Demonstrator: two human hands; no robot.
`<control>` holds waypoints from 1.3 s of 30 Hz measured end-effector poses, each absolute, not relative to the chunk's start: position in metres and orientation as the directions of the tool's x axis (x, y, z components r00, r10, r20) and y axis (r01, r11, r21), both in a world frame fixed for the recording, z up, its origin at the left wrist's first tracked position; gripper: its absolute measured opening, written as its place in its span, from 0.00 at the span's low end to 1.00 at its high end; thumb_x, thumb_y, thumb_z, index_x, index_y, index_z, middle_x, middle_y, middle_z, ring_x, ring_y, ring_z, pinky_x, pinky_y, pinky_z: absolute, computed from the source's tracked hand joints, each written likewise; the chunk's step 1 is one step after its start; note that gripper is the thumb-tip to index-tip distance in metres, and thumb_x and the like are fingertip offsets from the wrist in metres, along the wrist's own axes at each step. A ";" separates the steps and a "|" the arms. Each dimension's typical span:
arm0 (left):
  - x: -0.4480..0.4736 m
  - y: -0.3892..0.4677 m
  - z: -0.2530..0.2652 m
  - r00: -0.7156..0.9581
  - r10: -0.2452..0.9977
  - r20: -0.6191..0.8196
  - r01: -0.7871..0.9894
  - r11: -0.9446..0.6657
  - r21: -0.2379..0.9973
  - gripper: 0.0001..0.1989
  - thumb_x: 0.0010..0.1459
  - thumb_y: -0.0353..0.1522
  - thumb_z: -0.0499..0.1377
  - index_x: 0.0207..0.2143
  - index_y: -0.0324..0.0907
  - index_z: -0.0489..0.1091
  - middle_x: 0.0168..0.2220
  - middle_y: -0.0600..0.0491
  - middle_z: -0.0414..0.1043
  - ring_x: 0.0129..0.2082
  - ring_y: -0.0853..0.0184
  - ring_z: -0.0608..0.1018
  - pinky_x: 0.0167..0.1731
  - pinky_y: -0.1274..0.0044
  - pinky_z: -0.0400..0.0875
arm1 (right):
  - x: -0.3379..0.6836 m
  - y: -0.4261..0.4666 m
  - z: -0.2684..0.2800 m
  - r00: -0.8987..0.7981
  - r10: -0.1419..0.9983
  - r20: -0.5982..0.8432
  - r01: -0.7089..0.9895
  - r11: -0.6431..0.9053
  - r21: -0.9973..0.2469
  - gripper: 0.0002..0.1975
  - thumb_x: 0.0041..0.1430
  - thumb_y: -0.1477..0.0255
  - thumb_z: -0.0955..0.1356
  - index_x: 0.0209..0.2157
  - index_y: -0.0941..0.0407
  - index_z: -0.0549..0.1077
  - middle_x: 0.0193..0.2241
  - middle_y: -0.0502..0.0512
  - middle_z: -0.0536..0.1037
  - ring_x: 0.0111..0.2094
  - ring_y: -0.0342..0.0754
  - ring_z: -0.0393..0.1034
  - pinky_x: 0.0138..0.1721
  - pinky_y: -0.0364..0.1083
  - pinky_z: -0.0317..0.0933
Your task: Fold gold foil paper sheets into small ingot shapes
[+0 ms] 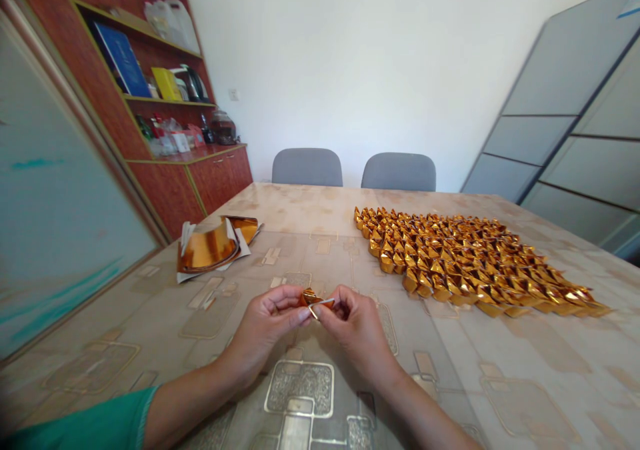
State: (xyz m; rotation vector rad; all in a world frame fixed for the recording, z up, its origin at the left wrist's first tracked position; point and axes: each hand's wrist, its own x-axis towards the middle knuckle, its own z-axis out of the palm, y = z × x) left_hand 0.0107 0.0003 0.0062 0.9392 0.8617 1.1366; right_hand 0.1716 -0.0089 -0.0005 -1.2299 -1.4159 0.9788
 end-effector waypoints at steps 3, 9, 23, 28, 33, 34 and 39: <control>0.011 0.001 0.004 0.219 0.971 -0.097 -0.340 0.169 0.925 0.17 0.37 0.31 0.74 0.31 0.37 0.76 0.29 0.54 0.78 0.28 0.71 0.77 0.31 0.81 0.71 | 0.171 -0.009 -0.005 0.015 0.986 0.165 0.250 0.157 -0.956 0.15 0.50 0.62 0.71 0.20 0.55 0.66 0.17 0.45 0.63 0.21 0.41 0.53 0.22 0.42 0.45; 0.009 0.004 0.004 0.217 0.969 -0.120 -0.350 0.191 0.917 0.14 0.40 0.31 0.73 0.31 0.37 0.75 0.26 0.55 0.76 0.26 0.73 0.75 0.30 0.81 0.69 | 0.175 -0.009 0.006 -0.134 0.988 0.074 0.040 0.080 -0.996 0.16 0.50 0.57 0.72 0.24 0.54 0.70 0.18 0.45 0.65 0.20 0.42 0.55 0.23 0.42 0.49; 0.007 0.008 -0.004 0.308 0.942 -0.135 -0.349 0.244 0.905 0.20 0.42 0.28 0.72 0.41 0.37 0.76 0.38 0.49 0.79 0.36 0.68 0.78 0.39 0.78 0.70 | 0.172 -0.008 -0.005 0.017 0.998 0.064 0.165 0.060 -0.985 0.12 0.49 0.65 0.70 0.21 0.54 0.65 0.17 0.44 0.64 0.19 0.40 0.52 0.21 0.41 0.46; 0.008 0.010 -0.010 0.309 0.935 -0.171 -0.367 0.283 0.886 0.20 0.41 0.28 0.72 0.40 0.36 0.75 0.36 0.49 0.79 0.34 0.68 0.78 0.38 0.78 0.69 | 0.171 -0.007 -0.006 0.010 0.992 0.122 0.290 0.114 -0.950 0.11 0.49 0.67 0.70 0.21 0.54 0.65 0.17 0.45 0.63 0.21 0.41 0.53 0.22 0.42 0.46; 0.008 0.011 -0.006 0.267 0.950 -0.162 -0.369 0.256 0.893 0.20 0.41 0.28 0.72 0.39 0.37 0.76 0.35 0.50 0.79 0.34 0.68 0.78 0.38 0.77 0.69 | 0.172 -0.009 -0.004 -0.128 0.991 0.044 0.198 0.069 -0.978 0.15 0.53 0.61 0.70 0.22 0.55 0.66 0.18 0.45 0.64 0.21 0.42 0.55 0.23 0.42 0.49; 0.007 0.010 -0.005 0.257 0.954 -0.155 -0.366 0.245 0.898 0.19 0.41 0.28 0.72 0.39 0.37 0.76 0.35 0.50 0.79 0.34 0.67 0.78 0.38 0.77 0.69 | 0.172 -0.010 -0.004 -0.176 0.984 0.019 0.165 0.048 -0.985 0.16 0.54 0.58 0.69 0.23 0.55 0.67 0.18 0.45 0.64 0.21 0.42 0.55 0.23 0.42 0.49; 0.006 0.009 -0.003 0.255 0.954 -0.158 -0.349 0.243 0.905 0.18 0.40 0.27 0.71 0.38 0.36 0.76 0.33 0.50 0.78 0.32 0.68 0.78 0.37 0.77 0.69 | 0.171 -0.011 -0.010 -0.258 0.965 0.046 0.119 0.079 -0.990 0.16 0.57 0.57 0.69 0.24 0.55 0.70 0.20 0.46 0.65 0.23 0.43 0.55 0.24 0.42 0.49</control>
